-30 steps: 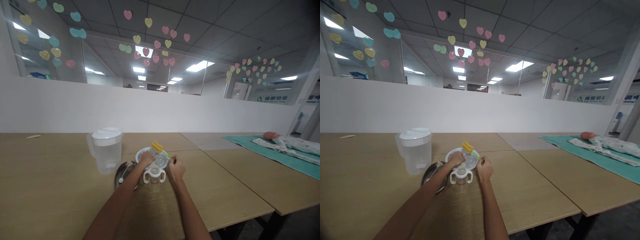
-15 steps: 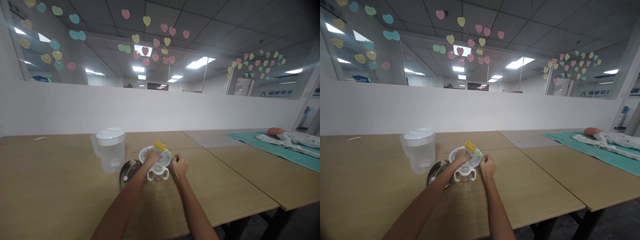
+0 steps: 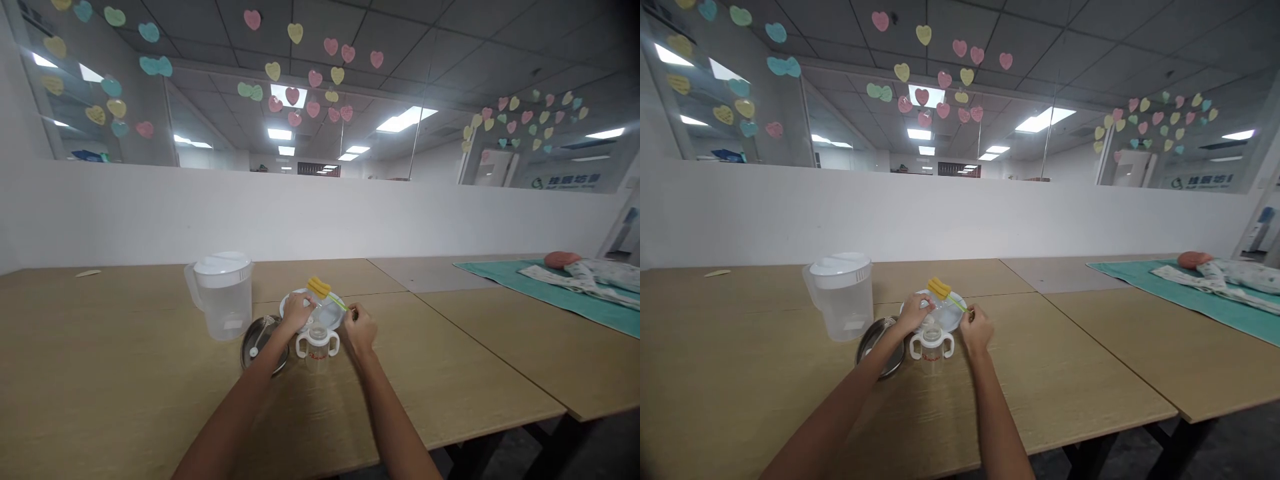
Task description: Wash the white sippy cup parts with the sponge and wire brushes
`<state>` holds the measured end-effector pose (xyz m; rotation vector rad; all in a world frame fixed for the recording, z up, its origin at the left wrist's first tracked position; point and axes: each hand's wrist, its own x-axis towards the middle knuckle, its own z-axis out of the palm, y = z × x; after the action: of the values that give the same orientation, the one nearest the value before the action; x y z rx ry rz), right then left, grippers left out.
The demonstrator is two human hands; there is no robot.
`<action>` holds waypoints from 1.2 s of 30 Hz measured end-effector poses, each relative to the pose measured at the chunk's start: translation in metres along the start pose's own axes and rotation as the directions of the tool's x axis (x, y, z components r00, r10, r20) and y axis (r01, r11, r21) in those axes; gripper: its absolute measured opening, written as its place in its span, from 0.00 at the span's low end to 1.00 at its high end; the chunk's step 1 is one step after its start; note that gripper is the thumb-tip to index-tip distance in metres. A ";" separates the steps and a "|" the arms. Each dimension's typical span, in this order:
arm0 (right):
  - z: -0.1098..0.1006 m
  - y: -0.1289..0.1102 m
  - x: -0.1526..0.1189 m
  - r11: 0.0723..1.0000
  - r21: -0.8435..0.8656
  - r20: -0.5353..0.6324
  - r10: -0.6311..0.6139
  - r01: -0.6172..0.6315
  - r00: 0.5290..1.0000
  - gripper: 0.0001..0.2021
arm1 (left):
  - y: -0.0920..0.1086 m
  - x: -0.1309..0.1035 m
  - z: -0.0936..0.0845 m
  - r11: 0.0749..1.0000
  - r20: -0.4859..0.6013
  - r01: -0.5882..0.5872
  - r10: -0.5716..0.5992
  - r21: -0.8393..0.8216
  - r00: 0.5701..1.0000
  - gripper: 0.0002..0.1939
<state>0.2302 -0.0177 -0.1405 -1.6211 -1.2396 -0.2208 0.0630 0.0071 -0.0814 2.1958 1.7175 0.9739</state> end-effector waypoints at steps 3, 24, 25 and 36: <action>-0.001 0.000 -0.002 0.997 0.028 -0.024 -0.071 0.072 0.997 0.13 | -0.011 -0.022 -0.010 0.997 -0.099 -0.059 0.055 -0.044 0.994 0.10; -0.005 0.007 -0.009 0.875 -0.095 -0.098 -0.482 0.474 0.870 0.09 | -0.028 -0.047 -0.035 0.941 -0.295 -0.292 0.235 -0.170 0.926 0.26; -0.005 0.007 -0.009 0.876 -0.106 -0.098 -0.480 0.470 0.872 0.09 | -0.027 -0.048 -0.035 0.941 -0.280 -0.290 0.236 -0.172 0.931 0.26; -0.001 0.004 -0.011 0.885 -0.143 -0.139 -0.461 0.443 0.876 0.09 | -0.022 -0.053 -0.028 0.937 -0.242 -0.323 0.285 -0.137 0.928 0.25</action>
<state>0.2285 -0.0253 -0.1497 -1.3435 -1.4802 -0.7175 0.0222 -0.0415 -0.0913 2.3549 1.3247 1.4302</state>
